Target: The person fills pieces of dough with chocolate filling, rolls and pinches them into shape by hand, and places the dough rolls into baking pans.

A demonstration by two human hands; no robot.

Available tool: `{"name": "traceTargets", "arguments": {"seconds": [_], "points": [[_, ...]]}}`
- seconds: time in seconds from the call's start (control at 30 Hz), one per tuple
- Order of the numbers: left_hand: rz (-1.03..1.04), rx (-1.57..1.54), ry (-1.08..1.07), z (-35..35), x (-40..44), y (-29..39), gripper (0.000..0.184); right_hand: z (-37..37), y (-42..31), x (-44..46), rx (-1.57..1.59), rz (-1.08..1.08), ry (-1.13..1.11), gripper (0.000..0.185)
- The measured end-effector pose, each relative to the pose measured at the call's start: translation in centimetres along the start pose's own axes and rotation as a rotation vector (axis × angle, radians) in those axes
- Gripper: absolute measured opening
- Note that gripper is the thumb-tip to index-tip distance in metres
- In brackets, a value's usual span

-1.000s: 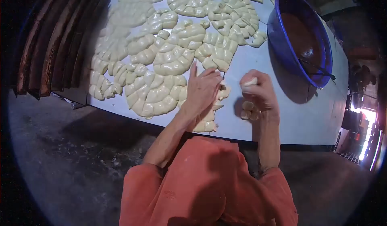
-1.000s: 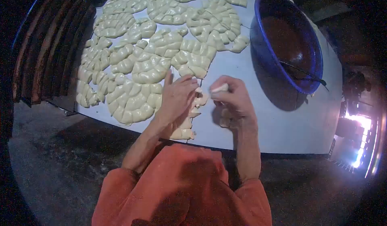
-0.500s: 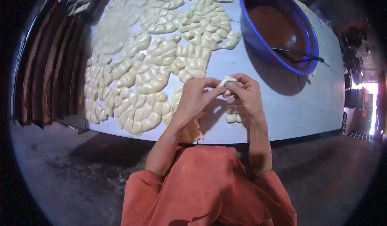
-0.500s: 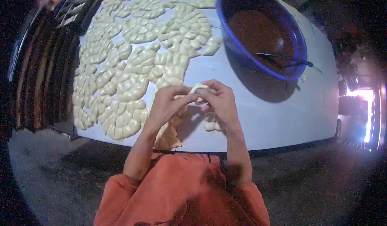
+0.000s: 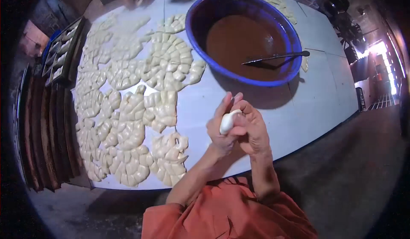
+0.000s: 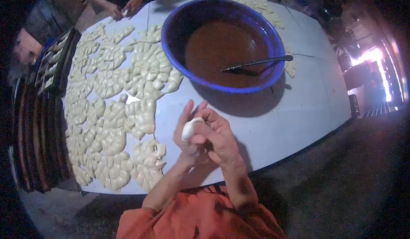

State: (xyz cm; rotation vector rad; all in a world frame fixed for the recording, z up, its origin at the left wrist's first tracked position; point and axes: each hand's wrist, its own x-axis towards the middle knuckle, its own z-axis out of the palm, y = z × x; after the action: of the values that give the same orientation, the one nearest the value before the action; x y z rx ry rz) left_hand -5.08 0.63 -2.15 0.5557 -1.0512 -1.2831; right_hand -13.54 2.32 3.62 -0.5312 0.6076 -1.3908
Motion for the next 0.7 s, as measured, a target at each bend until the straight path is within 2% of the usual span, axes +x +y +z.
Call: {"name": "traceTargets", "arguments": {"seconds": [0.07, 0.13, 0.17, 0.2, 0.27, 0.3, 0.37, 0.4, 0.47, 0.5, 0.53, 0.6, 0.7], "points": [[0.065, -0.008, -0.01, 1.0, 0.4, -1.1, 0.1, -0.6, -1.9, 1.0, 0.027, 0.02, 0.0, 0.017], [-0.244, 0.048, -0.033, 1.2, -0.3, -1.1, 0.082, -2.0, -4.0, 3.0, -0.138, -0.009, -0.022, 0.014], [-0.377, -0.037, -0.04, 0.8, -0.9, -2.1, 0.068, -2.6, -5.7, 4.6, -0.352, -0.077, 0.052, 0.013], [-0.373, -0.034, -0.04, 0.3, -1.2, -1.9, 0.068, -3.2, -7.3, 6.4, -0.565, -0.149, 0.126, 0.013], [-0.601, 0.082, -0.068, -1.3, -1.2, -0.6, 0.054, -4.5, -10.6, 9.7, -0.911, -0.036, 0.091, 0.016], [-0.59, 0.204, -0.081, -2.1, -0.5, 0.2, 0.047, -5.2, -11.4, 11.2, -0.906, -0.038, 0.091, 0.016], [-0.569, 0.266, -0.067, -3.8, -0.3, 0.2, 0.045, -6.7, -11.8, 13.9, -1.582, 0.129, -0.028, 0.021], [-0.552, 0.323, -0.051, -4.4, -0.3, 0.1, 0.042, -7.7, -11.3, 14.8, -1.582, 0.128, -0.033, 0.021], [-0.532, 0.371, -0.04, -4.6, 0.3, 1.3, 0.038, -9.3, -10.0, 16.0, -1.949, 0.313, -0.286, 0.024], [-0.562, 0.412, -0.063, -4.6, 0.4, 1.8, 0.037, -8.8, -10.1, 16.2, -2.014, 0.415, -0.396, 0.025], [-0.591, 0.452, -0.087, -4.7, 0.5, 2.1, 0.036, -7.9, -10.6, 16.2, -2.012, 0.413, -0.398, 0.025], [-0.623, 0.378, -0.061, -5.2, -0.2, 1.2, 0.034, -6.4, -11.5, 15.7, -1.841, 0.408, -0.276, 0.026], [-0.638, 0.366, -0.096, -5.2, -0.5, 0.5, 0.032, -7.5, -10.5, 15.6, -1.823, 0.367, -0.29, 0.026]]}}
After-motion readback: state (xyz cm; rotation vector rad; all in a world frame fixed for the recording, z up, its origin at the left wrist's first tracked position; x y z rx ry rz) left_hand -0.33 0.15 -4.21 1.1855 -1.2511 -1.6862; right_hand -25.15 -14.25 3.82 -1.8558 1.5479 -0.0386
